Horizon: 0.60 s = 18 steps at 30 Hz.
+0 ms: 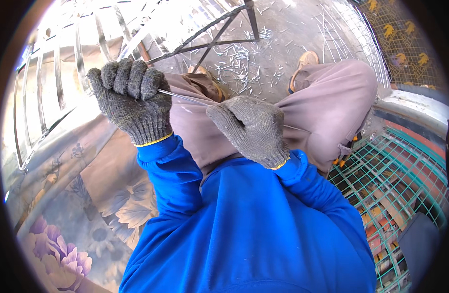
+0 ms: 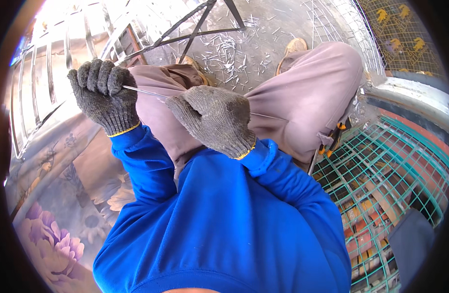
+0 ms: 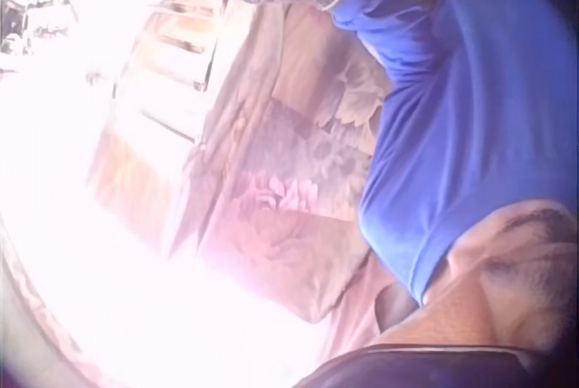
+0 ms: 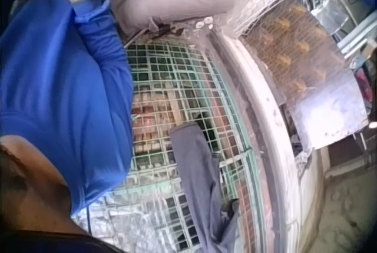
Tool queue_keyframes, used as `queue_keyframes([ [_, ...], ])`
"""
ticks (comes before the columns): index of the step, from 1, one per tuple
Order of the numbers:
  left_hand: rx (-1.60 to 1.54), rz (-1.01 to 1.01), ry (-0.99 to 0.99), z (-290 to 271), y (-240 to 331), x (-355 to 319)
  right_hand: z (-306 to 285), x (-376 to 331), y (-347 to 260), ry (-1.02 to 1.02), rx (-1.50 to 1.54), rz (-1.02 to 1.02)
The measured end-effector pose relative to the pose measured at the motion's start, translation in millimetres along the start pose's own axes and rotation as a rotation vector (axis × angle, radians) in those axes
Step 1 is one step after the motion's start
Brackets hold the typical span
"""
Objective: Use pliers to cut segments of metal wire while sitting on the floor.
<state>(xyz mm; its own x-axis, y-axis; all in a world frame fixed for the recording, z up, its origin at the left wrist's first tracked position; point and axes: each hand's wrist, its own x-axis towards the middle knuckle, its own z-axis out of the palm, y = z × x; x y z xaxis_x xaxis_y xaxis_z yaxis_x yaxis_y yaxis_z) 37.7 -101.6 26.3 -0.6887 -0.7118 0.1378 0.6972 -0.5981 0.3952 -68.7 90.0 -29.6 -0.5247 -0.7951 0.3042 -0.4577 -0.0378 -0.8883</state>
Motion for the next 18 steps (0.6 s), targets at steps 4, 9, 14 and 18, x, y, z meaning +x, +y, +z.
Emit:
queue_keyframes([
  [4,-0.043,-0.011,0.0,-6,-2,-1,0,1,0,0.038,0.001,-0.012],
  [9,-0.059,0.01,0.015,-8,-3,-3,-3,-1,-3,-0.007,0.008,0.065],
  [14,-0.089,-0.038,-0.04,-2,-4,-2,-6,1,-5,-0.016,0.004,0.053],
  [18,0.072,0.093,0.045,12,8,-6,-10,9,-4,-0.171,0.178,0.195],
])
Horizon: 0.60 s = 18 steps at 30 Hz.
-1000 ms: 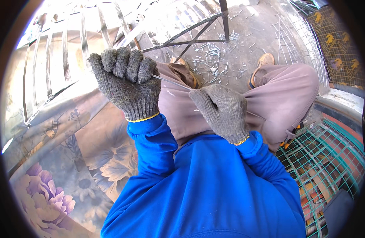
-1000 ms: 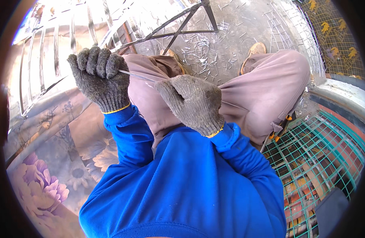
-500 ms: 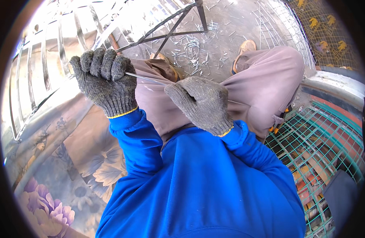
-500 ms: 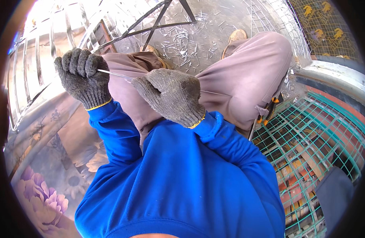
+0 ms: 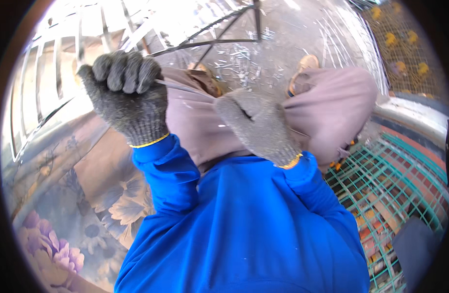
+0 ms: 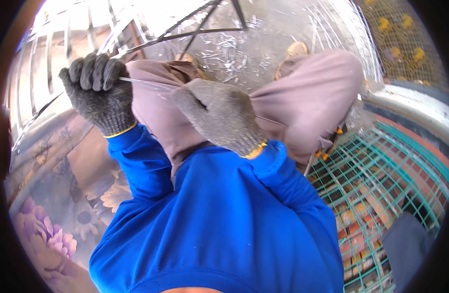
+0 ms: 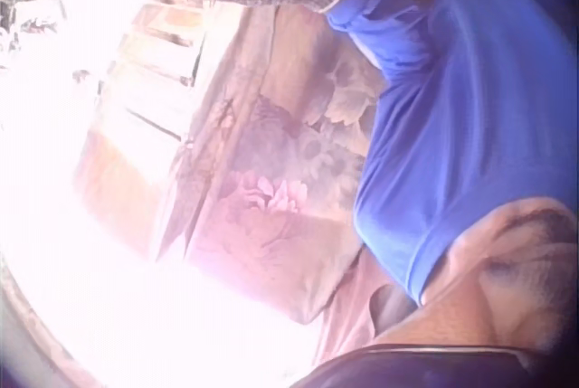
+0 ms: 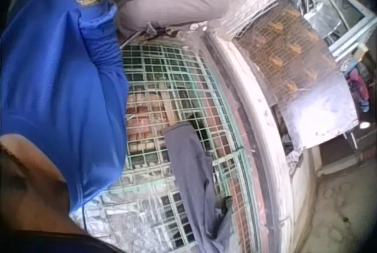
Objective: Use pliers to cut segments of metal wire while sitting on the floor.
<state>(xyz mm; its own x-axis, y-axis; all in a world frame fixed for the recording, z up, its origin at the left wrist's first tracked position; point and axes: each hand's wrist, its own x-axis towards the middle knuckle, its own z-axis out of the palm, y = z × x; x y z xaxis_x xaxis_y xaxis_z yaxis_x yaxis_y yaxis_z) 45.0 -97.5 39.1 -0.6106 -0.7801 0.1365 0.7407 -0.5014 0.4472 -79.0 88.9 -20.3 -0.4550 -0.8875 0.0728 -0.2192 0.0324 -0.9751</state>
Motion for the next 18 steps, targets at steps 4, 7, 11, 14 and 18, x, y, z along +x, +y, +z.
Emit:
queue_keyframes([
  [4,-0.025,0.164,0.15,11,25,4,-3,3,-11,-0.086,-0.021,0.025],
  [7,-0.064,0.134,0.026,13,34,5,-4,6,-17,-0.118,-0.067,0.048],
  [11,-0.05,0.145,0.011,16,30,2,10,17,-26,-0.056,-0.058,-0.051],
  [14,-0.054,0.127,0.015,20,28,2,32,28,-34,0.073,-0.082,-0.27],
  [18,0.008,0.116,-0.016,24,30,0,46,35,-49,0.092,-0.146,-0.331],
])
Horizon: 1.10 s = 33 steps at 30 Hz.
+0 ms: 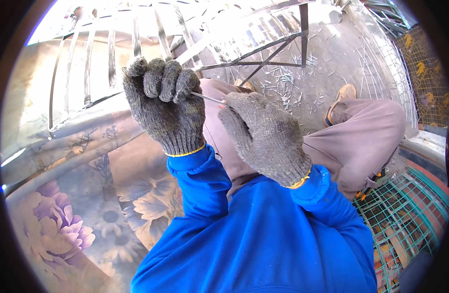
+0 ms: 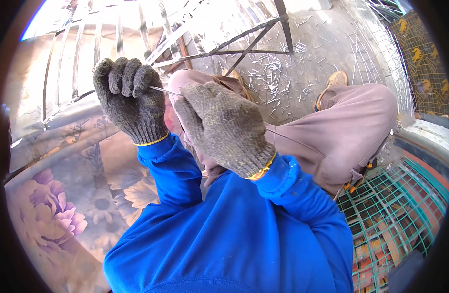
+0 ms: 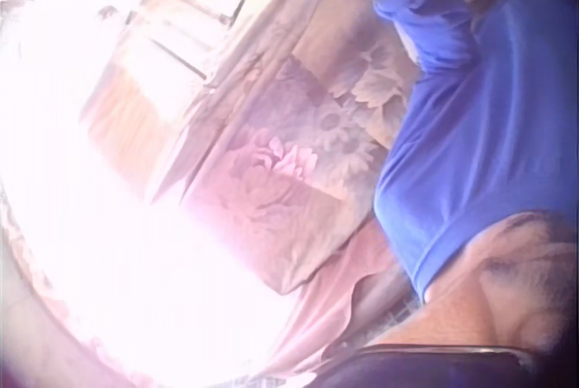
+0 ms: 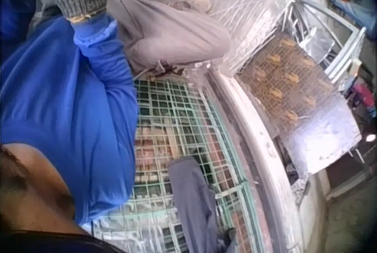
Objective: Use pliers to cut segments of metal wire while sitting on the floor.
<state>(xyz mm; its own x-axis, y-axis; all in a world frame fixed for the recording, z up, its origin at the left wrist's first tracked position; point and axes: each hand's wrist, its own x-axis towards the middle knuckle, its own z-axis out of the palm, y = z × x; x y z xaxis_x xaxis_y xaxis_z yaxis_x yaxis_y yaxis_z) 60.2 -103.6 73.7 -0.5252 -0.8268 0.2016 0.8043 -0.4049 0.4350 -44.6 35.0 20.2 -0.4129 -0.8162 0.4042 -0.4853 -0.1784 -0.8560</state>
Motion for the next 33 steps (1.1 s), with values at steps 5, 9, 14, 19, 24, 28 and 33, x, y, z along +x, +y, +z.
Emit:
queue_keyframes([
  [5,0.113,0.032,-0.095,-4,0,-1,2,4,-4,0.011,-0.024,-0.022],
  [9,0.141,0.034,-0.15,-8,-2,-2,4,1,0,0.049,-0.091,-0.064],
  [14,0.123,0.074,-0.141,-7,-9,2,4,-1,1,-0.028,-0.057,-0.049],
  [19,0.299,0.321,0.092,-4,-27,5,4,-4,0,-0.06,-0.047,-0.045],
  [24,0.322,0.294,0.143,1,-29,7,3,-3,3,-0.065,-0.037,-0.091],
  [28,0.153,0.152,0.084,-2,-27,10,0,-3,2,-0.061,-0.021,-0.107],
  [33,0.142,0.091,0.073,-8,-28,11,-1,0,3,-0.138,-0.016,-0.002],
])
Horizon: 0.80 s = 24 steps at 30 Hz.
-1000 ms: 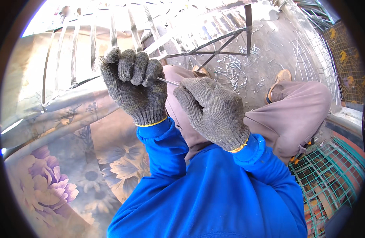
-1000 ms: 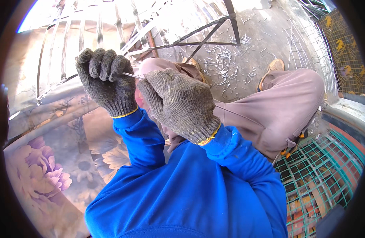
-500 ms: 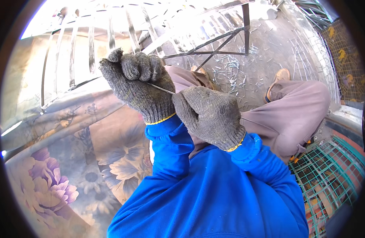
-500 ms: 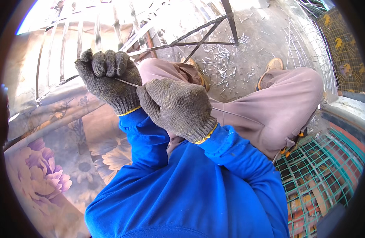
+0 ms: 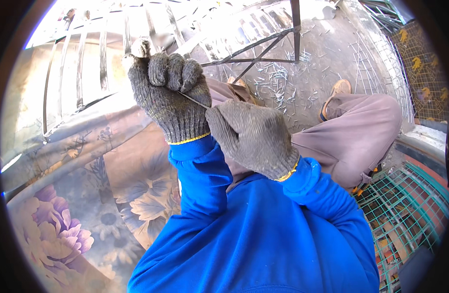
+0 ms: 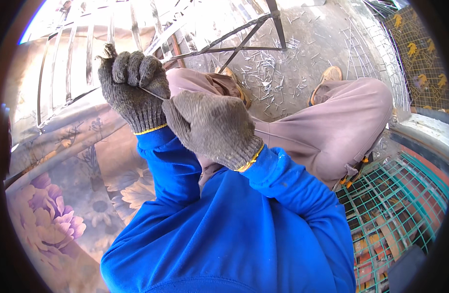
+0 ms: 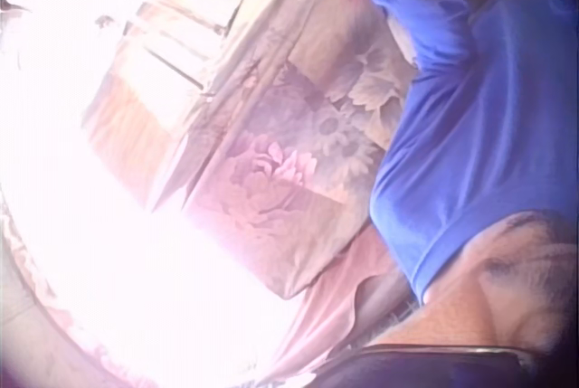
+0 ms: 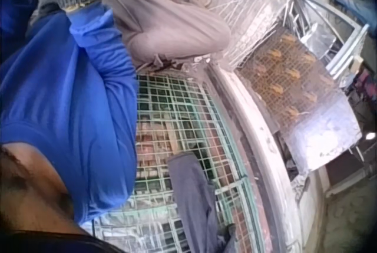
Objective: Use pliers to cut segments of metal wire while sitting on the floor.
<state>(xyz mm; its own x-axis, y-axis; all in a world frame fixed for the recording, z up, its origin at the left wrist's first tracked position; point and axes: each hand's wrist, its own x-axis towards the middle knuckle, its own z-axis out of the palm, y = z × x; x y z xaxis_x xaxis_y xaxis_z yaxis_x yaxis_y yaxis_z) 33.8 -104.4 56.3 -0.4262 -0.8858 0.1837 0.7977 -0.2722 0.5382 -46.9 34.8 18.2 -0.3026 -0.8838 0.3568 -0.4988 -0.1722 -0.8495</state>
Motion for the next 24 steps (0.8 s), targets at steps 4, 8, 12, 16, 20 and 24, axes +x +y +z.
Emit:
queue_keyframes([
  [4,0.005,0.087,0.064,-9,4,8,-1,3,8,0.004,0.045,0.028],
  [8,0.19,0.162,0.268,-28,18,18,-39,-24,31,-0.092,-0.053,0.129],
  [12,0.264,0.128,0.187,-54,33,41,-73,-55,56,-0.166,-0.048,0.288],
  [16,1.165,0.341,-0.037,-96,58,123,-92,-65,34,-0.151,0.102,0.339],
  [20,1.576,0.49,-0.024,-169,44,172,-114,-57,-26,-0.343,0.585,0.527],
  [24,1.745,0.519,-0.051,-216,20,184,-125,-39,-62,-0.355,0.636,0.26],
])
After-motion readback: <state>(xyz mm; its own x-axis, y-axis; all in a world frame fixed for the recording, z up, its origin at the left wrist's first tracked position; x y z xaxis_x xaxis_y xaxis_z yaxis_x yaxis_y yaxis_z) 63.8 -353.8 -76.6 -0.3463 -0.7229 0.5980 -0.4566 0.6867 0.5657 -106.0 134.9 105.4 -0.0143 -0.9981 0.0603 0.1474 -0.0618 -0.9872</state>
